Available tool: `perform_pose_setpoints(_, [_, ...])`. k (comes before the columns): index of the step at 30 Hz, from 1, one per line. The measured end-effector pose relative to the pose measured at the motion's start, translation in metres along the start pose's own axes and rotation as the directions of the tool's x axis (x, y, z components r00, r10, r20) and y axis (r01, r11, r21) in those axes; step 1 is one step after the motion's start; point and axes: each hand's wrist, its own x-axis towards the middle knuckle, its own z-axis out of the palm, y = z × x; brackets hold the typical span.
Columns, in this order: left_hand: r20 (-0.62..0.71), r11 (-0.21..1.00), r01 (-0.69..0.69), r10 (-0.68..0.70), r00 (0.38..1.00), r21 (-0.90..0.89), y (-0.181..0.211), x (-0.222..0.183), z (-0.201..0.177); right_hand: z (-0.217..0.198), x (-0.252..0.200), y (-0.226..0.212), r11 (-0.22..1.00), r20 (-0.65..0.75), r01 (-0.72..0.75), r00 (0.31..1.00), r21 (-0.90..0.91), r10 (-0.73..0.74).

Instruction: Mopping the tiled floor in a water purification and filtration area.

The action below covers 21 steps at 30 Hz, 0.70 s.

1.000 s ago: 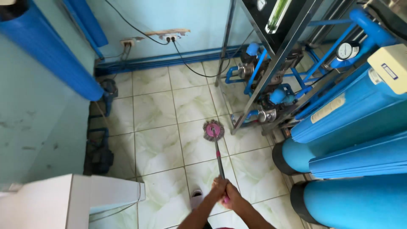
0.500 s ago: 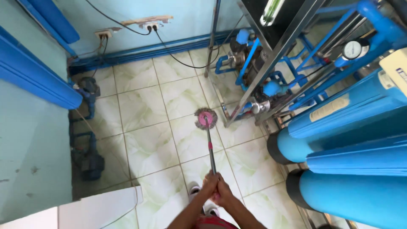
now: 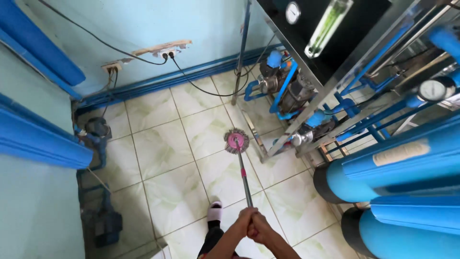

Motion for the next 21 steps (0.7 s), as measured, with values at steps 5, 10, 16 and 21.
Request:
perform_pose_setpoints(5, [-0.011, 0.975, 0.209, -0.211, 0.978, -0.071, 0.112, -0.021, 0.011, 0.066, -0.009, -0.052, 0.991, -0.042, 0.108, 0.994, 0.083, -0.105])
perform_pose_setpoints(10, [-0.025, 1.0, 0.012, -0.012, 1.0, -0.011, 0.136, -0.054, 0.042, 0.068, -0.057, -0.065, 0.942, 0.072, 0.168, 0.978, 0.29, -0.197])
perform_pose_setpoints(16, [0.085, 0.999, -0.027, 0.029, 0.996, -0.029, 0.174, -0.126, 0.078, 0.094, -0.148, -0.079, 0.931, -0.014, 0.217, 0.975, 0.293, -0.222])
perform_pose_setpoints(21, [0.142, 0.998, -0.041, 0.047, 0.989, -0.04, 0.178, -0.159, 0.082, 0.106, -0.185, -0.069, 0.925, -0.023, 0.244, 0.968, 0.292, -0.248])
